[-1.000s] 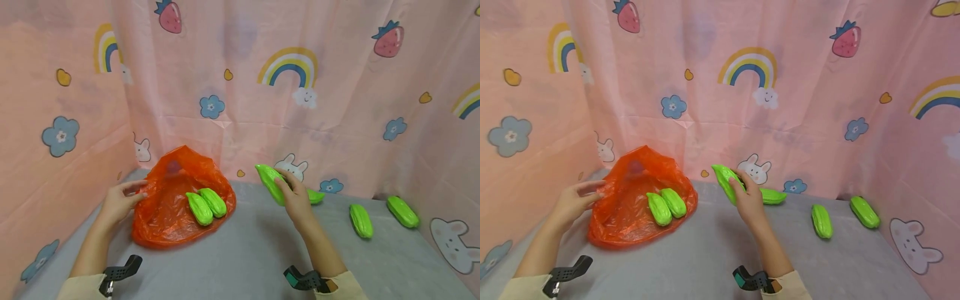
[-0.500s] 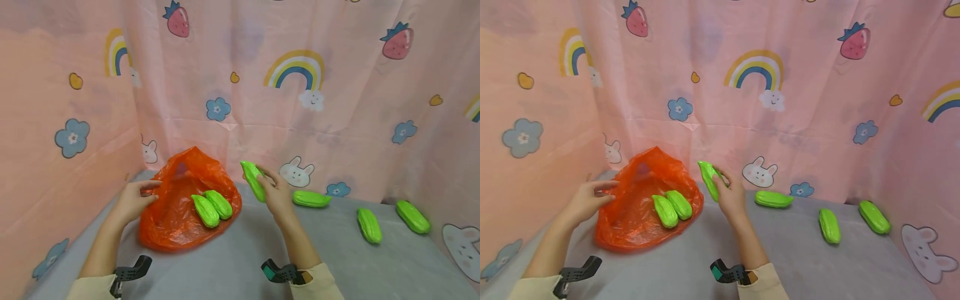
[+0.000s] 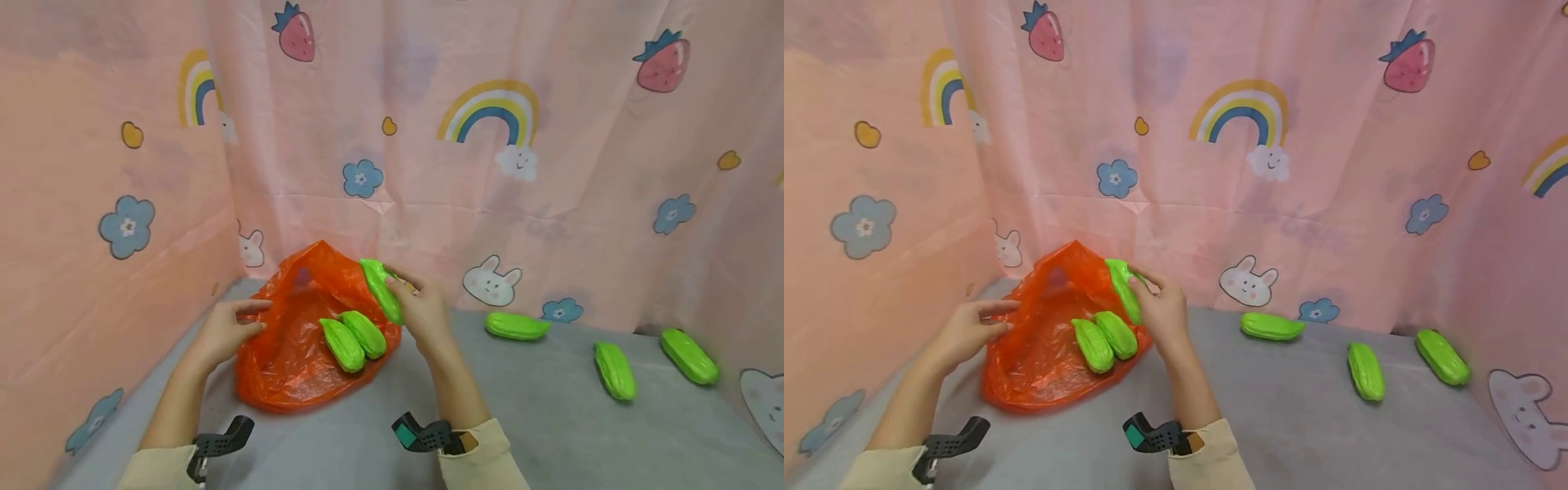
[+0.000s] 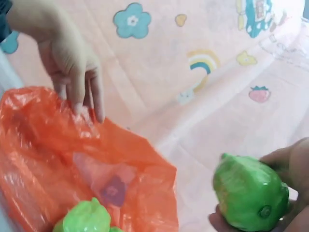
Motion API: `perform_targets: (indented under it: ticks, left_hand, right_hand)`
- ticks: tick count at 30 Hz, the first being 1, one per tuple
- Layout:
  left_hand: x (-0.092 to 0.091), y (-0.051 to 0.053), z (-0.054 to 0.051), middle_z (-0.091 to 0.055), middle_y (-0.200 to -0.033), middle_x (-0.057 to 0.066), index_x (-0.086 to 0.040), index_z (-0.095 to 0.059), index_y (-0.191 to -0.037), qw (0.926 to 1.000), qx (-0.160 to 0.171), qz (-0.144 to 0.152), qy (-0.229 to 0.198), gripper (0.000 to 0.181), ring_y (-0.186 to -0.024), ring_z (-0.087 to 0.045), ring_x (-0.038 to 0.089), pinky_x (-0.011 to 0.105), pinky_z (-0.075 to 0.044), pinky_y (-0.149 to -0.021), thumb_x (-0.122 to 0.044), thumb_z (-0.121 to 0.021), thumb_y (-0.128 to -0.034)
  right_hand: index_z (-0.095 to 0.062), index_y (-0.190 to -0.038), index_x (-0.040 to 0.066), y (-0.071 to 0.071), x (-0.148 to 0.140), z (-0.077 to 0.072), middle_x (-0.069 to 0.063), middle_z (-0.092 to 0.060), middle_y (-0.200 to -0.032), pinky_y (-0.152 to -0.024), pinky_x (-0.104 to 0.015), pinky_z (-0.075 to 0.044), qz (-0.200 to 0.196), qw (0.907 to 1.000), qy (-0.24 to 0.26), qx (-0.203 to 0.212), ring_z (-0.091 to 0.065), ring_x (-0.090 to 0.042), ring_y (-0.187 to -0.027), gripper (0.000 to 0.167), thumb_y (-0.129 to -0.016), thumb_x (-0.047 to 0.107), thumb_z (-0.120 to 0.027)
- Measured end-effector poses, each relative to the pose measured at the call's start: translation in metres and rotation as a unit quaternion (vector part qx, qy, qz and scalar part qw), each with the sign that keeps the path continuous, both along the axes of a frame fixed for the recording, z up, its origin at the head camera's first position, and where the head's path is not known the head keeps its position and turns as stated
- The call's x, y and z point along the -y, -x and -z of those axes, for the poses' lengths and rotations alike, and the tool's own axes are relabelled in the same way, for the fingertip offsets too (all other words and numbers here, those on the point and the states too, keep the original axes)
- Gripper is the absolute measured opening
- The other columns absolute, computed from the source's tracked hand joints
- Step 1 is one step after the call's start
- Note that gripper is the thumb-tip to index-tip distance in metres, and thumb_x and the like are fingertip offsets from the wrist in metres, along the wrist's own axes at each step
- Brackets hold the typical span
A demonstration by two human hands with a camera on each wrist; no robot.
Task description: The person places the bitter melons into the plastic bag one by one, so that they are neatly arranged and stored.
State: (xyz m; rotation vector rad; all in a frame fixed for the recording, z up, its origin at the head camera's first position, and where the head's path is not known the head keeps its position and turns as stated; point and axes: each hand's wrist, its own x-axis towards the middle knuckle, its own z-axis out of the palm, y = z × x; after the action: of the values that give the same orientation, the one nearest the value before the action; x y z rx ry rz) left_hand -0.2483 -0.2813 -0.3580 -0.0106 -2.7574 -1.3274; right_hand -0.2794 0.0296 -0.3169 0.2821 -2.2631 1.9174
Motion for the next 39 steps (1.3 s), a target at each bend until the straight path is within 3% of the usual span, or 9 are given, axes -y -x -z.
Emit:
perform_targets:
  ticks: [6, 13, 15, 16, 21, 24, 30, 34, 39]
  left_hand:
    - [0.0, 0.003, 0.003, -0.057, -0.142, 0.026, -0.001, -0.061, -0.137, 0.9999, -0.004, -0.003, -0.013, 0.04, -0.121, -0.06, 0.041, 0.044, -0.059, -0.093, -0.008, -0.059, -0.098]
    - [0.005, 0.003, 0.004, -0.056, -0.143, 0.027, -0.001, -0.061, -0.137, 0.9999, 0.001, -0.013, 0.0, 0.04, -0.125, -0.058, 0.043, 0.048, -0.058, -0.096, -0.007, -0.059, -0.0975]
    - [0.005, 0.003, 0.004, -0.055, -0.143, 0.027, -0.001, -0.061, -0.137, 0.9999, 0.003, -0.011, 0.001, 0.04, -0.124, -0.059, 0.043, 0.047, -0.058, -0.096, -0.006, -0.059, -0.0975]
    - [0.005, 0.004, 0.004, -0.055, -0.143, 0.027, -0.001, -0.061, -0.136, 0.9999, 0.003, -0.01, 0.001, 0.039, -0.123, -0.059, 0.043, 0.047, -0.058, -0.095, -0.006, -0.059, -0.0975]
    - [0.005, 0.004, 0.006, -0.055, -0.142, 0.029, 0.002, -0.062, -0.135, 0.9999, 0.001, -0.006, 0.01, 0.039, -0.117, -0.063, 0.041, 0.044, -0.06, -0.091, -0.001, -0.056, -0.0968]
    - [0.006, 0.004, 0.007, -0.055, -0.141, 0.03, 0.002, -0.062, -0.135, 0.9999, 0.005, -0.004, 0.013, 0.039, -0.113, -0.065, 0.039, 0.041, -0.061, -0.087, -0.001, -0.056, -0.0962]
    - [0.007, 0.002, 0.006, -0.055, -0.14, 0.03, 0.001, -0.061, -0.135, 0.9998, 0.01, -0.004, 0.017, 0.039, -0.111, -0.065, 0.037, 0.04, -0.061, -0.085, -0.003, -0.058, -0.0964]
    - [0.006, 0.001, 0.005, -0.056, -0.14, 0.03, 0.001, -0.062, -0.135, 0.9997, 0.007, -0.008, 0.023, 0.039, -0.112, -0.065, 0.037, 0.039, -0.061, -0.086, -0.004, -0.059, -0.0966]
    - [0.006, 0.002, 0.005, -0.058, -0.137, 0.029, 0.003, -0.062, -0.134, 0.9998, 0.011, -0.006, 0.017, 0.039, -0.107, -0.067, 0.032, 0.034, -0.06, -0.082, -0.003, -0.059, -0.0961]
  right_hand:
    - [-0.073, -0.126, 0.022, 0.001, 0.009, 0.006, -0.007, -0.054, -0.15, -0.106, -0.048, -0.048, -0.033, 0.9984, -0.019, 0.043, -0.05, -0.03, -0.139, 0.03, -0.098, 0.024, -0.063]
    - [-0.075, -0.123, 0.023, 0.003, 0.028, 0.022, -0.008, -0.06, -0.143, -0.093, -0.037, -0.049, -0.041, 0.9976, -0.025, 0.049, -0.054, -0.026, -0.129, 0.028, -0.096, 0.021, -0.066]
    - [-0.075, -0.123, 0.022, 0.003, 0.033, 0.026, -0.005, -0.06, -0.145, -0.099, -0.035, -0.047, -0.045, 0.9975, -0.027, 0.047, -0.046, -0.023, -0.142, 0.028, -0.096, 0.021, -0.067]
    - [-0.075, -0.123, 0.022, 0.003, 0.035, 0.028, -0.005, -0.061, -0.144, -0.09, -0.033, -0.049, -0.046, 0.9975, -0.03, 0.045, -0.057, -0.021, -0.127, 0.028, -0.096, 0.021, -0.067]
    - [-0.075, -0.122, 0.02, 0.001, 0.048, 0.038, -0.007, -0.064, -0.139, -0.069, -0.021, -0.048, -0.057, 0.9967, -0.042, 0.038, -0.06, -0.021, -0.104, 0.028, -0.095, 0.02, -0.068]
    - [-0.075, -0.122, 0.019, -0.001, 0.055, 0.043, -0.007, -0.065, -0.137, -0.072, -0.019, -0.049, -0.069, 0.996, -0.042, 0.039, -0.059, -0.02, -0.111, 0.027, -0.095, 0.019, -0.068]
    - [-0.076, -0.12, 0.02, -0.005, 0.069, 0.052, -0.009, -0.065, -0.134, -0.062, -0.021, -0.048, -0.057, 0.9962, -0.044, 0.05, -0.055, -0.015, -0.081, 0.027, -0.094, 0.021, -0.07]
    - [-0.077, -0.118, 0.019, -0.006, 0.076, 0.059, -0.012, -0.069, -0.126, -0.062, -0.021, -0.053, -0.037, 0.9972, -0.055, 0.034, -0.06, -0.011, -0.074, 0.026, -0.093, 0.023, -0.072]
    - [-0.078, -0.117, 0.017, -0.009, 0.083, 0.066, -0.009, -0.074, -0.119, -0.065, -0.019, -0.052, -0.042, 0.9962, -0.075, -0.011, -0.063, -0.012, -0.085, 0.026, -0.092, 0.023, -0.073]
